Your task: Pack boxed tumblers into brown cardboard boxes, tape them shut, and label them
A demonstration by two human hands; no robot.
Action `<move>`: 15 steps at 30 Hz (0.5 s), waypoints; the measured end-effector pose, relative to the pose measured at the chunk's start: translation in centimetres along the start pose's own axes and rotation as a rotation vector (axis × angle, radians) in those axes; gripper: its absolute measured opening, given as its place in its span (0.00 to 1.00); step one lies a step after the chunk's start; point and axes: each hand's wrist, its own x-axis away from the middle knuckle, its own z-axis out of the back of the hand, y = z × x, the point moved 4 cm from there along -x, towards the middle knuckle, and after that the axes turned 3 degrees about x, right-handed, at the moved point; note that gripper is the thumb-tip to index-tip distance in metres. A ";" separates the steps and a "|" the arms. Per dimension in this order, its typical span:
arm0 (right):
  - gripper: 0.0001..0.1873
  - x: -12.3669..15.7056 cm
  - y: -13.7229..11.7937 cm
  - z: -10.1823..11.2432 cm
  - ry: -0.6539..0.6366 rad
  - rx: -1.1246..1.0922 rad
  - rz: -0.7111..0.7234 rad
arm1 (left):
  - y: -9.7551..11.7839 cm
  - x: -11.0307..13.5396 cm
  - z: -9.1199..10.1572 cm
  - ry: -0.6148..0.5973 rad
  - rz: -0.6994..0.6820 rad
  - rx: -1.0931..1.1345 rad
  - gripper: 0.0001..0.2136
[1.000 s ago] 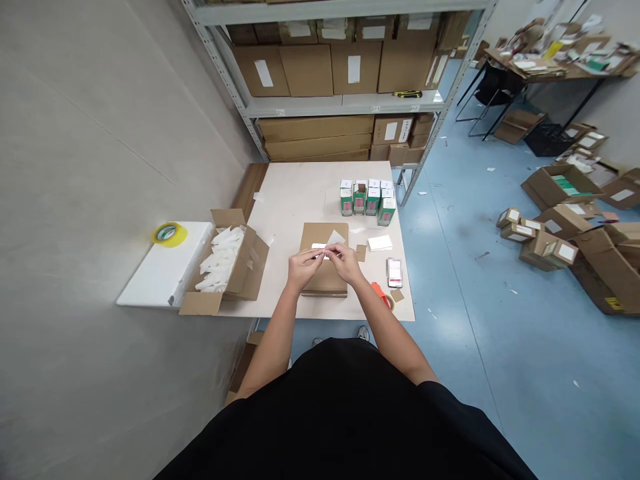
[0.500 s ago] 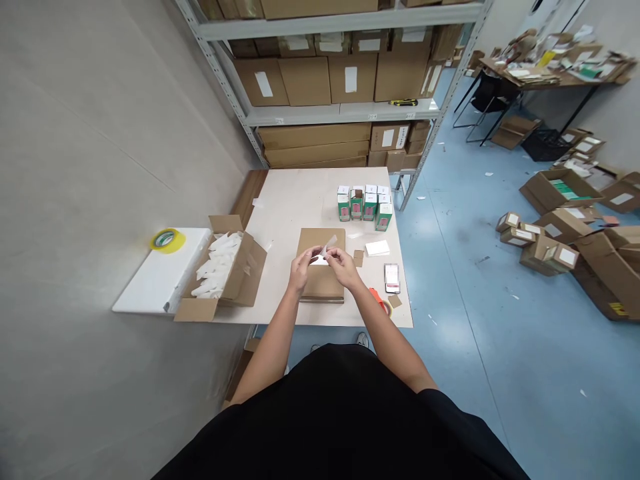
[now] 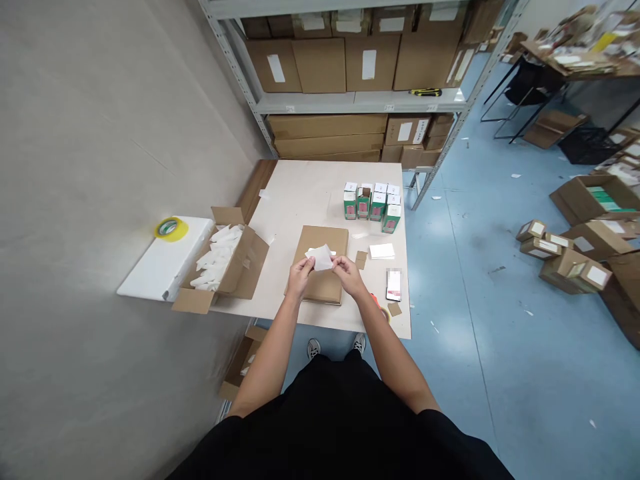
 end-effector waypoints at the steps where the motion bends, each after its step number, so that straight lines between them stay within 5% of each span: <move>1: 0.16 -0.1 0.5 0.1 0.007 -0.033 -0.030 | -0.4 0.2 0.1 0.034 0.023 0.000 0.26; 10: 0.25 -0.6 2.5 -2.8 0.036 -0.024 -0.102 | -0.3 2.0 0.2 0.074 -0.012 -0.001 0.24; 13: 0.22 -0.8 2.4 -3.7 0.054 0.009 -0.069 | -0.7 2.2 2.9 0.203 0.002 0.028 0.22; 15: 0.21 -1.0 2.5 -4.1 0.105 0.019 -0.064 | -1.0 2.4 6.6 0.406 -0.008 0.072 0.21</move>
